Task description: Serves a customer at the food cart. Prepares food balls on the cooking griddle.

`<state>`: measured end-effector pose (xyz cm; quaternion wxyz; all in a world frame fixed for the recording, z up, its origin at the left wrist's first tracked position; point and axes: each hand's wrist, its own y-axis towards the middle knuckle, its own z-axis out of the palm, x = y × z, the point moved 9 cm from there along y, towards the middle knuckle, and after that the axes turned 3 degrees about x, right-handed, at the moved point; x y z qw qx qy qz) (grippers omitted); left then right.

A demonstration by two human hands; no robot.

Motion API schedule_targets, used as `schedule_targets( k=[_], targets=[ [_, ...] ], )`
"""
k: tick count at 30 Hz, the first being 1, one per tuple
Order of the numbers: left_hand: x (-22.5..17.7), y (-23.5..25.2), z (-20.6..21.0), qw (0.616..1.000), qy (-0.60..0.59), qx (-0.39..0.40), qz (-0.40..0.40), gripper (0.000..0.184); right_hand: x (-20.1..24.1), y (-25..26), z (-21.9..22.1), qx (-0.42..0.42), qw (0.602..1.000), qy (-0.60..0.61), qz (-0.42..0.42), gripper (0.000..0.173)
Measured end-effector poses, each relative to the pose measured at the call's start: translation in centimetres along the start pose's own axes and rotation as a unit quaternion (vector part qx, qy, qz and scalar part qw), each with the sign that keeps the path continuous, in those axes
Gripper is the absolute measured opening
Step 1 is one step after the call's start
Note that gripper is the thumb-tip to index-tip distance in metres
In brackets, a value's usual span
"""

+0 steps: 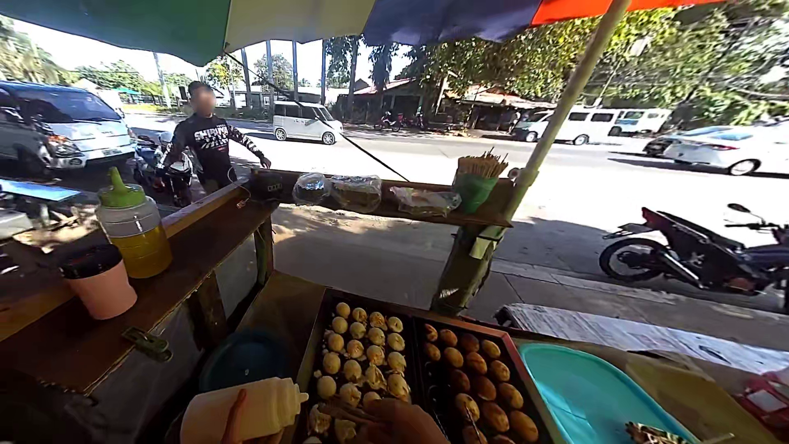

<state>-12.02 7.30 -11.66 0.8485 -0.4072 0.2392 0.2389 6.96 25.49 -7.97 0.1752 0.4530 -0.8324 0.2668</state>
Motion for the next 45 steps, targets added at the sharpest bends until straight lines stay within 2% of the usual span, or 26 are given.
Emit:
schedule_targets(
  k=[4, 9, 13, 19, 24, 28, 31, 34, 37, 40, 45],
  targets=[
    [0.6, 1.4, -0.1, 0.998, 0.038, -0.038, 0.043, 0.065, 0.4, 1.8, -0.3, 0.004, 0.998, -0.061, -0.032, 0.043],
    [-1.0, 1.3, 1.3, 0.963, 0.155, -0.03, 0.219, 0.086, 1.2, 0.3, -2.3, -0.015, 0.989, -0.118, -0.085, 0.042],
    [-1.6, -0.2, 2.9, 0.934, 0.227, -0.016, 0.273, 0.092, 0.3, -0.1, -3.1, 0.02, 0.996, -0.076, -0.047, 0.046],
    [-1.9, -0.5, 2.6, 0.934, 0.216, -0.021, 0.285, 0.091, -0.7, 1.8, -1.2, 0.073, 0.997, -0.02, -0.016, 0.049],
    [-2.4, -0.1, 1.0, 0.948, 0.18, -0.045, 0.258, 0.085, -2.5, 1.7, -1.7, 0.025, 0.998, 0.051, -0.013, 0.045],
    [-1.9, -0.3, 0.3, 0.969, 0.131, -0.07, 0.195, 0.074, -1.8, 1.7, -1.9, 0.016, 1.0, 0.023, -0.003, 0.044],
    [-1.4, -0.2, -0.2, 0.983, 0.085, -0.088, 0.138, 0.072, 0.2, 1.4, -2.2, -0.006, 1.0, -0.014, -0.025, 0.04],
    [-1.3, -0.6, -0.1, 0.986, 0.072, -0.089, 0.124, 0.07, 3.2, 1.0, -2.2, -0.042, 0.994, -0.078, -0.059, 0.037],
    [-1.3, -0.7, -0.4, 0.986, 0.073, -0.091, 0.119, 0.071, 4.9, 0.6, -2.4, -0.041, 0.985, -0.156, -0.059, 0.035],
    [-1.5, -0.9, -0.6, 0.987, 0.071, -0.09, 0.116, 0.069, 4.5, 0.2, -3.0, -0.041, 0.981, -0.185, -0.045, 0.035],
    [-1.3, -1.4, -0.7, 0.989, 0.057, -0.078, 0.11, 0.065, 2.3, 0.3, -1.2, -0.035, 0.991, -0.125, -0.021, 0.037]
  ],
)
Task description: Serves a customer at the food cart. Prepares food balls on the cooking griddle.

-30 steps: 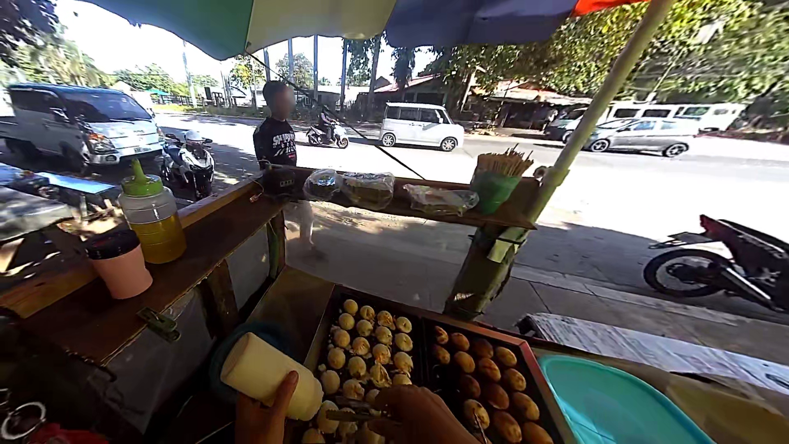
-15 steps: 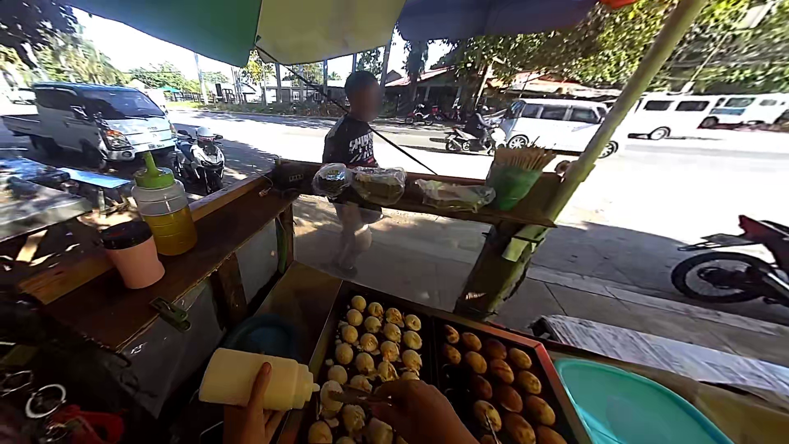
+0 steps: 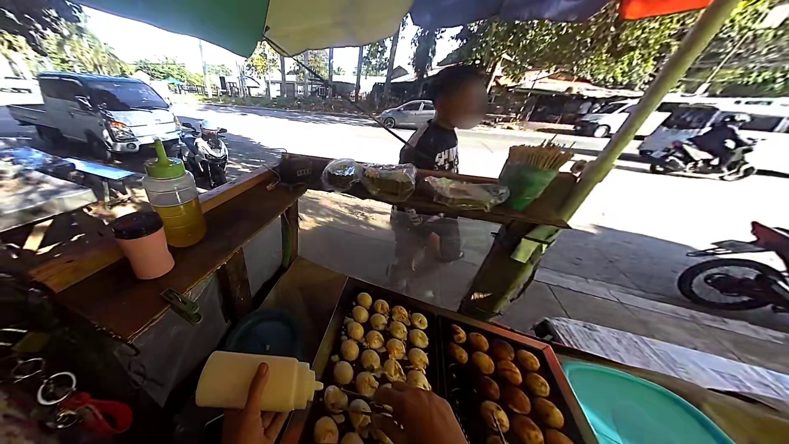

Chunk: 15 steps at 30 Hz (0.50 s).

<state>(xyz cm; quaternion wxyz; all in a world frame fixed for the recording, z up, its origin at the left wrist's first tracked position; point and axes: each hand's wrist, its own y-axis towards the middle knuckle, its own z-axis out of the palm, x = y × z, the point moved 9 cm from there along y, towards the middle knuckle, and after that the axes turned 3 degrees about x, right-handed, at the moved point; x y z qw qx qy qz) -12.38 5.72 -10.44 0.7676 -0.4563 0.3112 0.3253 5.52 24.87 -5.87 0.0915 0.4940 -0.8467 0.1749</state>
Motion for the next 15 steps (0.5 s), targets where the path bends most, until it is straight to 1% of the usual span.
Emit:
schedule_targets(
  k=[2, 4, 6, 9, 12, 13, 15],
  targets=[
    [0.1, -0.3, 0.0, 1.0, 0.001, 0.008, -0.004, 0.065, -0.6, -0.3, 1.0, -0.009, 1.0, 0.027, 0.013, 0.041],
    [0.2, -0.4, 0.0, 1.0, 0.002, 0.015, -0.008, 0.065, -1.3, -0.7, 1.1, -0.026, 0.997, 0.07, 0.014, 0.044],
    [0.4, -0.4, -0.3, 1.0, -0.001, 0.018, -0.013, 0.066, -1.7, -1.0, 0.9, -0.039, 0.994, 0.097, 0.008, 0.042],
    [0.8, -0.6, -0.6, 1.0, -0.006, 0.014, -0.019, 0.066, -1.5, -1.1, 1.0, -0.032, 0.997, 0.074, 0.016, 0.037],
    [0.7, -0.7, -0.8, 1.0, 0.0, 0.014, -0.017, 0.067, -1.5, -1.4, 0.5, -0.045, 0.996, 0.082, 0.016, 0.041],
    [0.8, -0.7, -1.0, 1.0, 0.002, 0.014, -0.015, 0.068, -1.4, -1.4, 0.2, -0.04, 0.995, 0.094, 0.01, 0.044],
    [0.8, -0.6, -1.4, 1.0, 0.014, 0.005, -0.009, 0.07, -0.8, -1.3, 0.0, 0.001, 0.994, 0.105, -0.007, 0.049]
  ],
)
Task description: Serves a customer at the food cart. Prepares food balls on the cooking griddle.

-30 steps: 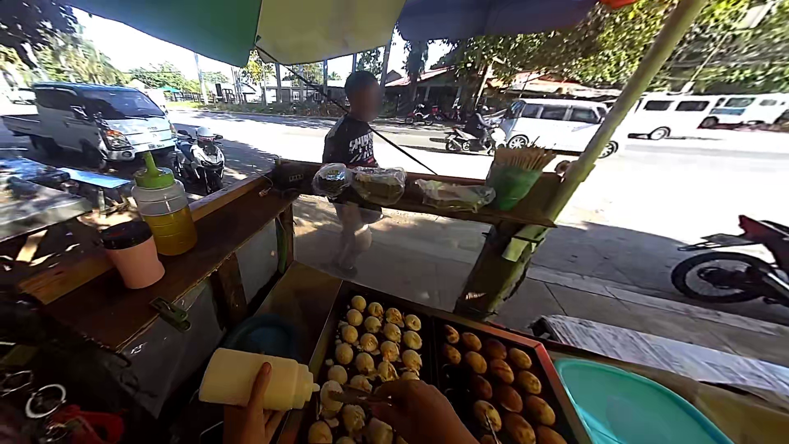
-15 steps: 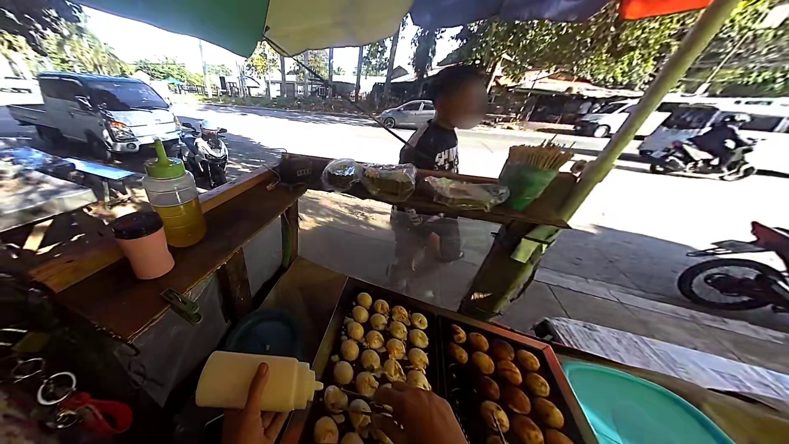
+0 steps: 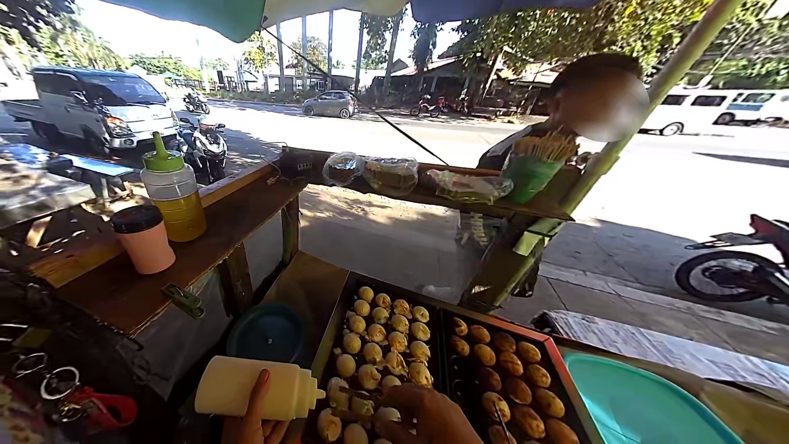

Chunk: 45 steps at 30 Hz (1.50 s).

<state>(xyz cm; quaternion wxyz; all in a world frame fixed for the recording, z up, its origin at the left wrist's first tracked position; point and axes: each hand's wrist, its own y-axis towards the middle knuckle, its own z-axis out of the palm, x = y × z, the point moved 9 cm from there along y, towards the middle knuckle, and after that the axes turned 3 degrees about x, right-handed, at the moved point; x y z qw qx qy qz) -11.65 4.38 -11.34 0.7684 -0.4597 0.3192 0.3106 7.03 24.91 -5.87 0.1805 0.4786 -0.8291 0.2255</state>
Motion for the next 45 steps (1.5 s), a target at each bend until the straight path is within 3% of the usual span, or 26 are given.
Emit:
schedule_targets(
  k=[7, 11, 15, 19, 27, 33, 37, 41, 45],
  targets=[
    [-1.5, -0.5, 0.5, 0.986, 0.088, 0.013, 0.143, 0.078, 1.8, 2.0, 1.0, 0.088, 0.99, -0.094, -0.055, 0.048],
    [-2.2, -1.5, 1.5, 0.961, 0.174, 0.041, 0.213, 0.088, 1.4, 1.5, -1.2, 0.124, 0.988, -0.094, -0.015, 0.049],
    [-2.3, -2.1, 1.9, 0.956, 0.187, 0.052, 0.22, 0.087, 1.9, 2.3, 0.2, 0.188, 0.979, -0.078, 0.016, 0.056],
    [-2.3, -1.9, 1.3, 0.963, 0.161, 0.05, 0.21, 0.085, 1.7, 2.6, 1.3, 0.215, 0.974, -0.058, 0.029, 0.054],
    [-2.6, -1.2, -0.8, 0.973, 0.134, 0.037, 0.183, 0.08, -1.1, 0.5, 3.0, 0.068, 0.992, 0.102, 0.04, 0.047],
    [-2.1, -1.2, -1.4, 0.99, 0.081, 0.029, 0.112, 0.072, -0.2, -2.0, 3.0, 0.007, 0.998, 0.063, 0.016, 0.049],
    [-1.0, -1.4, -1.2, 0.998, 0.031, 0.032, 0.037, 0.062, 2.1, -3.0, 2.5, 0.004, 1.0, -0.002, -0.023, 0.038],
    [-0.6, -1.8, -0.6, 0.999, 0.014, 0.04, 0.019, 0.056, 3.5, -3.2, 3.8, 0.011, 0.997, -0.071, -0.011, 0.033],
    [-0.8, -2.1, -0.7, 0.999, 0.002, 0.044, 0.01, 0.057, 2.8, -5.4, 1.9, 0.0, 0.988, -0.155, 0.001, 0.031]
  ],
)
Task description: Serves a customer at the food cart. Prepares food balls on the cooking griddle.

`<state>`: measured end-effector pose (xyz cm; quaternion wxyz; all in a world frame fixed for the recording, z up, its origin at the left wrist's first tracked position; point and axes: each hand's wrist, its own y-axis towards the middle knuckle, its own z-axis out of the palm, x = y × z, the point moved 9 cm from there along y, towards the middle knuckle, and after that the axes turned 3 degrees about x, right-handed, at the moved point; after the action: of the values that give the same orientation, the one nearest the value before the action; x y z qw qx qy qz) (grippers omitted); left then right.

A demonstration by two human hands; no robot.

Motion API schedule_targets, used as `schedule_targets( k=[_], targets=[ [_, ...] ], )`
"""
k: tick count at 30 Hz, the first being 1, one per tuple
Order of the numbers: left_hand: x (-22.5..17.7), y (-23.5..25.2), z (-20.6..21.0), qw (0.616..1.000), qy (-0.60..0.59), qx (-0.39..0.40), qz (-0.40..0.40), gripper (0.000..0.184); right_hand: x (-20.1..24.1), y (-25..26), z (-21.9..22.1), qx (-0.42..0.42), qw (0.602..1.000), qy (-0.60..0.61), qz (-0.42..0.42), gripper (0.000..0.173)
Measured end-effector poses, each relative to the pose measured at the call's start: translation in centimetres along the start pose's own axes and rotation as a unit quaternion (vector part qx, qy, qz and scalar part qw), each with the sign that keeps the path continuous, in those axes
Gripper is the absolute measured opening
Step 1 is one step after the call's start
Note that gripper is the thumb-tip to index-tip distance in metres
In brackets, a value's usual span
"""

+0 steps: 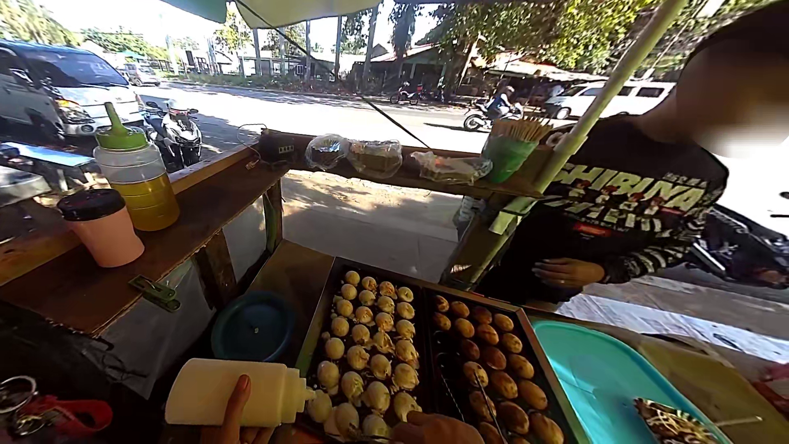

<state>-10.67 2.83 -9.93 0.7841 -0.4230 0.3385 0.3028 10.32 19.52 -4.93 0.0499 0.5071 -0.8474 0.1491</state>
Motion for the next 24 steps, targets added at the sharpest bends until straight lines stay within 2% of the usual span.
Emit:
schedule_targets(
  k=[3, 8, 14, 18, 21, 24],
  targets=[
    [0.1, -0.1, 0.2, 1.0, -0.004, 0.005, -0.005, 0.059, -1.1, -0.8, -0.7, -0.034, 0.999, 0.025, -0.008, 0.03],
    [0.8, -0.3, 1.1, 1.0, -0.008, 0.014, -0.019, 0.057, -1.7, -0.8, 1.0, -0.062, 0.996, 0.059, -0.029, 0.031],
    [2.0, 0.0, 1.7, 1.0, 0.016, 0.004, -0.001, 0.064, -4.0, -0.2, 0.7, 0.004, 0.992, 0.117, 0.041, 0.046],
    [1.5, -0.1, 3.0, 0.993, 0.078, 0.016, 0.09, 0.075, -4.0, 1.6, 1.3, 0.022, 0.993, 0.118, 0.019, 0.047],
    [0.4, -0.7, 4.5, 0.969, 0.167, 0.047, 0.177, 0.086, -4.1, 0.8, -0.7, 0.014, 0.996, 0.09, 0.002, 0.046],
    [0.1, -1.5, 6.1, 0.944, 0.243, 0.082, 0.206, 0.087, -5.1, -0.2, -1.9, 0.028, 0.994, 0.105, 0.016, 0.048]
  ],
)
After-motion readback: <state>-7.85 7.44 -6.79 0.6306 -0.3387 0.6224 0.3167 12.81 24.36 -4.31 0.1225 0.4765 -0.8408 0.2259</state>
